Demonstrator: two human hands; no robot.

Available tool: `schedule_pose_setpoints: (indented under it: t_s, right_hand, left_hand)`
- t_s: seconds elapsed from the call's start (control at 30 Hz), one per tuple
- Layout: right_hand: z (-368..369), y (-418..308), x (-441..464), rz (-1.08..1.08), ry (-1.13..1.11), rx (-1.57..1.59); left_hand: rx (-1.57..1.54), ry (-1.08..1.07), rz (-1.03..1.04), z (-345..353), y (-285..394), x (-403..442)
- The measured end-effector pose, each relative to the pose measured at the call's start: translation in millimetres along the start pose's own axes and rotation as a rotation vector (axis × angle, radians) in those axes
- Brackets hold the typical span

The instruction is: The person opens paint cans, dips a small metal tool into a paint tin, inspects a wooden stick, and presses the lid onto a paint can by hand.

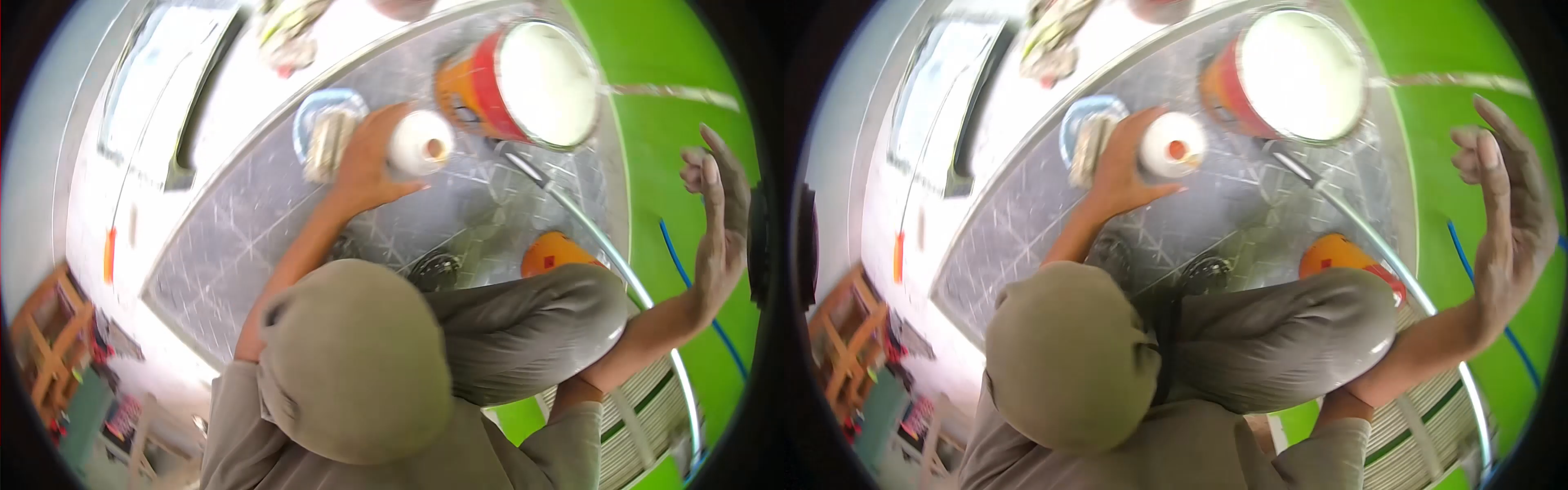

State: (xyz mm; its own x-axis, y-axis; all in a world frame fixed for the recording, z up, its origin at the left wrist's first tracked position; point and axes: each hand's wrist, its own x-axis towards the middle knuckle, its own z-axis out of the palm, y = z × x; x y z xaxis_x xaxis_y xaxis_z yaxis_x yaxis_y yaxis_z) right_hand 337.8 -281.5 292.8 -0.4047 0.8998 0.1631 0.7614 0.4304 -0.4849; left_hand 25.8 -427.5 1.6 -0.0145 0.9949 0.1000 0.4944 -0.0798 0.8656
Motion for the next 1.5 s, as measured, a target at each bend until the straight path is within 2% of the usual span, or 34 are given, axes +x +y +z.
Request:
schedule_pose_setpoints:
  t_s: [0.07,0.13,0.17,0.2,0.23,0.27,0.33,0.47,0.57,0.63,0.73,0.8,0.87,0.97,1.03,1.13,1.23,1.33,1.5]
  right_hand:
    - [-5.9,3.8,-19.3,0.072,0.231,0.001]
    - [2.5,16.0,-63.5,0.171,0.39,0.215]
    - [8.6,20.3,-93.8,0.276,0.469,0.273]
    - [13.8,19.5,-125.4,0.383,0.542,0.333]
    - [12.0,17.2,-158.1,0.47,0.538,0.198]
    - [9.5,19.6,-186.5,0.546,0.528,0.077]
    - [6.9,39.8,-241.0,0.752,0.693,0.076]
    - [-13.7,91.2,-330.6,0.873,0.521,-0.211]
    - [-5.2,97.6,-338.2,0.89,0.416,-0.155]
    - [-3.1,93.0,-324.7,0.922,0.373,-0.02]
    - [6.0,65.6,-259.1,0.683,0.457,0.451]
    - [6.4,54.2,-200.3,0.536,0.364,0.492]
    - [22.2,80.9,-138.0,0.435,0.349,0.569]
    - [42.1,130.6,-33.0,0.595,0.319,0.678]
    - [79.0,208.0,20.0,0.625,0.153,0.194]
    - [76.2,195.2,45.9,0.524,0.463,-0.117]
    - [47.1,184.1,72.4,0.587,0.551,-0.066]
    - [34.3,197.6,101.6,0.644,0.576,-0.223]
    - [21.7,202.2,120.0,0.624,0.499,-0.092]
  left_hand:
    - [0.046,-0.06,-0.009,-7.8,3.2,-1.2]
    - [0.119,-0.113,-0.049,-27.4,8.1,-3.4]
    - [0.061,-0.139,0.009,-39.3,5.9,-7.6]
    - [0.095,-0.132,-0.084,-54.0,19.7,-5.8]
    - [0.062,-0.108,-0.075,-70.0,32.1,-1.3]
    - [0.154,-0.116,-0.001,-89.8,35.3,1.6]
    - [0.164,-0.057,0.001,-122.6,54.8,11.5]
    - [0.252,-0.028,-0.059,-170.1,98.5,37.5]
    - [0.366,-0.086,0.16,-187.3,137.9,69.0]
    - [0.348,-0.081,0.217,-185.4,160.8,87.6]
    - [0.364,-0.099,0.164,-177.8,181.9,115.9]
    - [0.364,-0.1,0.184,-175.2,197.0,124.0]
    - [0.34,-0.099,0.226,-173.2,214.4,126.6]
    - [0.365,-0.135,0.268,-180.5,258.5,119.8]
    - [0.374,-0.146,0.304,-183.5,285.1,111.1]
    - [0.353,-0.123,0.331,-186.5,318.9,91.8]
    - [0.289,-0.149,0.329,-184.6,326.2,88.8]
    - [0.266,-0.169,0.339,-171.7,314.7,103.0]
    - [0.157,-0.12,0.369,-139.9,279.3,131.0]
